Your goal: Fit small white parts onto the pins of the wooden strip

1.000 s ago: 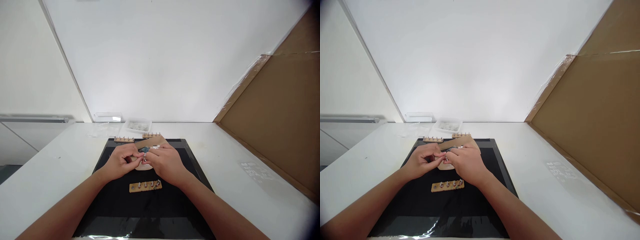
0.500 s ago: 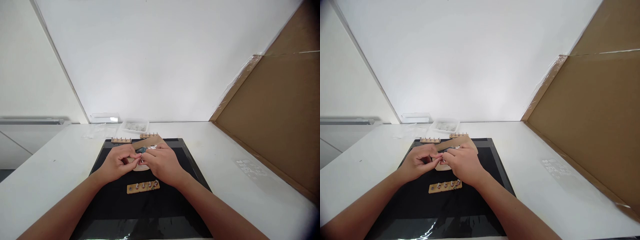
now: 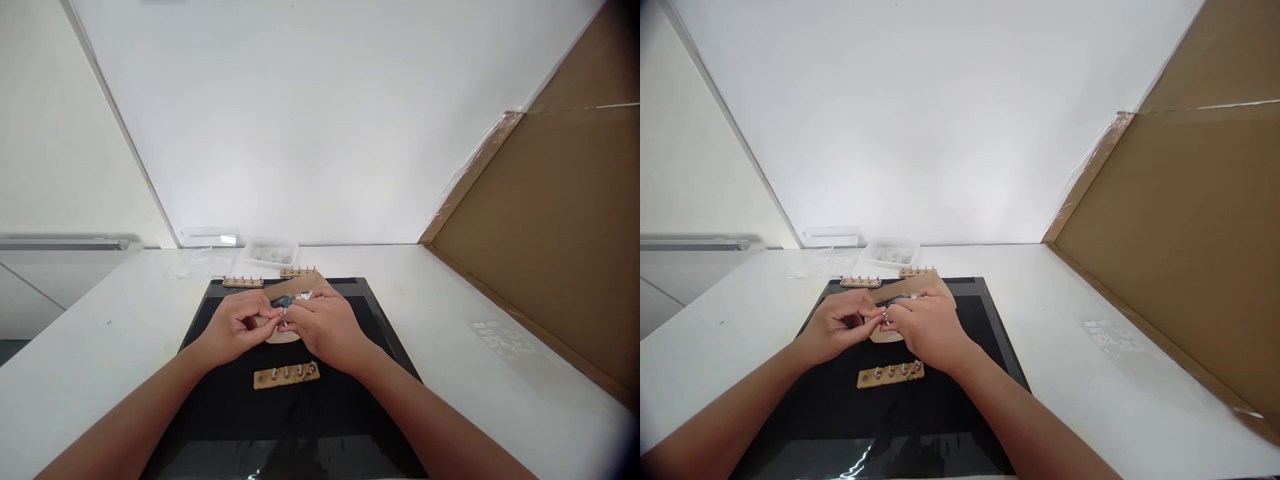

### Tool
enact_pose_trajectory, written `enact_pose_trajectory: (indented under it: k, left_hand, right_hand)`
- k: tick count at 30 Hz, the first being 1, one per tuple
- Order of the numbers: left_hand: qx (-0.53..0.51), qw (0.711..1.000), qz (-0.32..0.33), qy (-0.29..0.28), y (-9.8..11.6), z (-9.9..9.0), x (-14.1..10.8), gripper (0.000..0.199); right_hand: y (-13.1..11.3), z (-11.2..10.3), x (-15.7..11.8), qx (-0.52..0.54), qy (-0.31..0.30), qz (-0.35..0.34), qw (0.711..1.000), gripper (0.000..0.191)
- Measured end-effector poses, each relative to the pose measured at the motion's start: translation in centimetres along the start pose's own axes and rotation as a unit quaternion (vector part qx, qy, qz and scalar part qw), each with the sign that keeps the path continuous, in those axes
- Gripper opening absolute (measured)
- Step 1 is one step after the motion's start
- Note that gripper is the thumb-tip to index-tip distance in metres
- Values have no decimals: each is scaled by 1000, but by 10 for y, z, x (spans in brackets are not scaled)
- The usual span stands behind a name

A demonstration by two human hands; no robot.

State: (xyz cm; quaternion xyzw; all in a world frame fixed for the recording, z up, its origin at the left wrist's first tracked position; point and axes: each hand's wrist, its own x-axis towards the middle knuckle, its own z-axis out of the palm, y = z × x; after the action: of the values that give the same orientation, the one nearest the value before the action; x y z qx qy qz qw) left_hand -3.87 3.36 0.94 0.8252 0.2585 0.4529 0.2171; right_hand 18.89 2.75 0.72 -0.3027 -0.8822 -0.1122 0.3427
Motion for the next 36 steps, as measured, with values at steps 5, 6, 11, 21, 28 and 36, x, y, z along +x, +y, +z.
enact_pose_trajectory:
  k: [5, 6, 11, 21, 28, 36]
  left_hand:
    - [-2, 1000, 3, 2, 1, 0, 1, 6]
    - [-1, 1000, 4, 2, 1, 0, 1, 6]
    - [-7, 1000, 6, 5, 1, 1, 1, 6]
    - [-15, 1000, 5, 8, 0, 1, 0, 8]
    - [-6, 1000, 11, 8, 0, 0, 1, 9]
    - [7, 999, 35, 26, 1, 2, 2, 13]
  right_hand:
    - [1, 0, 0, 12, -6, 6, 1000, 30]
    - [1, 0, 0, 14, -7, 7, 1000, 30]
    - [0, 0, 0, 16, -3, 12, 1000, 29]
    - [0, -1, 1, 16, 7, 10, 1000, 32]
    - [-1, -1, 1, 11, 15, 9, 1000, 32]
    - [1, -4, 1, -10, 16, 17, 1000, 37]
